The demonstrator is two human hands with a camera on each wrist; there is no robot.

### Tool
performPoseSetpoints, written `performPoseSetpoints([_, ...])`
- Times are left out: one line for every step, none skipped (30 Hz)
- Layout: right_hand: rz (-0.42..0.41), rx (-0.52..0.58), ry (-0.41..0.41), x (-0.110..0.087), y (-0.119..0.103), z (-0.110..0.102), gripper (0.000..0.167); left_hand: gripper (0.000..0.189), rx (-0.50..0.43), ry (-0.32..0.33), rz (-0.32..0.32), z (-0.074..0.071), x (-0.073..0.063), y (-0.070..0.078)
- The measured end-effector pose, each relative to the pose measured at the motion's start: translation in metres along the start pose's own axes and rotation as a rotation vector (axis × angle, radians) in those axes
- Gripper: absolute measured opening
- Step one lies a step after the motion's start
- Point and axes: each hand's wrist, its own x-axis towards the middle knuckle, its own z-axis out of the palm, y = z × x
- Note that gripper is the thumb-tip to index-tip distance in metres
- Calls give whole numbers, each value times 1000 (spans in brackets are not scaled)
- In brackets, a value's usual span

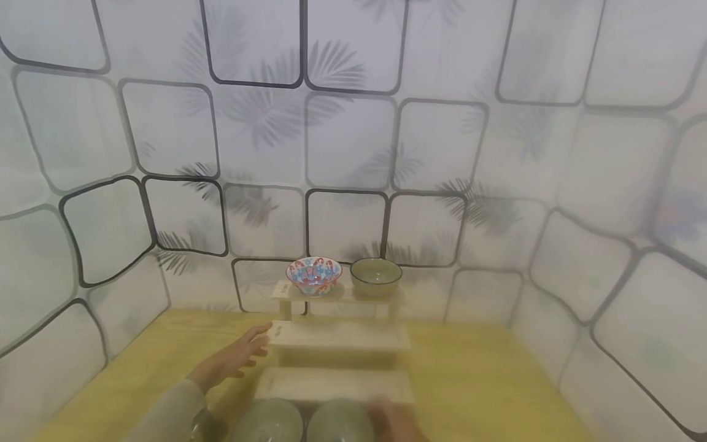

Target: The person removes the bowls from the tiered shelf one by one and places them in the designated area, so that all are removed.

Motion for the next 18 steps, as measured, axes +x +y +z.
performPoseSetpoints([6, -14, 24, -1, -3, -1, 53, 62, 1, -1, 0, 0, 0, 0])
performPoseSetpoints([21, -20, 48, -1, -7, -1, 53, 62, 1, -2, -3, 0, 0, 0])
performPoseSetpoints([17, -45, 70, -1, -9, -3, 52, 62, 1, -2, -6, 0, 0, -1])
performPoseSetpoints([30, -63, 88, -1, -13, -4, 50, 62, -1, -3, -10, -1, 0, -1])
performPoseSetpoints([45, -61, 101, -1, -16, -6, 48, 62, -2, -5, -15, -1, 1, -1])
performPoseSetpoints([47, -66, 113, 0, -18, -9, 46, 62, -3, -6, -17, -1, 1, -1])
performPoseSetpoints([55, -60, 126, 1, -21, -11, 45, 61, -4, -8, -19, -1, 1, -1])
performPoseSetpoints([51, -61, 136, 3, -24, -14, 44, 61, -4, -9, -21, -1, 2, -1])
performPoseSetpoints([34, -72, 149, 4, -27, -17, 43, 61, -2, -8, -20, -1, 2, -1])
performPoseSetpoints([12, -84, 165, 6, -29, -21, 42, 61, -2, -7, -21, -1, 2, -1])
performPoseSetpoints([-26, -95, 182, 9, -30, -24, 41, 61, -1, -5, -20, -1, 2, -1])
performPoseSetpoints([-60, -111, 203, 11, -32, -27, 39, 61, -1, -3, -18, 0, 3, 0])
performPoseSetpoints([-95, -124, 228, 14, -34, -30, 37, 60, 0, 0, -19, 0, 2, 0])
performPoseSetpoints([-131, -148, 264, 17, -36, -33, 36, 60, 0, 3, -19, 0, 2, 1])
performPoseSetpoints([-159, -168, 304, 21, -39, -36, 35, 59, 0, 5, -19, 0, 2, 1])
performPoseSetpoints([-172, -183, 344, 24, -41, -38, 34, 59, 0, 7, -19, 1, 2, 2])
performPoseSetpoints([-189, -195, 374, 28, -43, -41, 35, 59, 2, 7, -18, 1, 2, 3])
performPoseSetpoints([-194, -199, 404, 31, -46, -44, 35, 58, 3, 6, -16, 1, 1, 3])
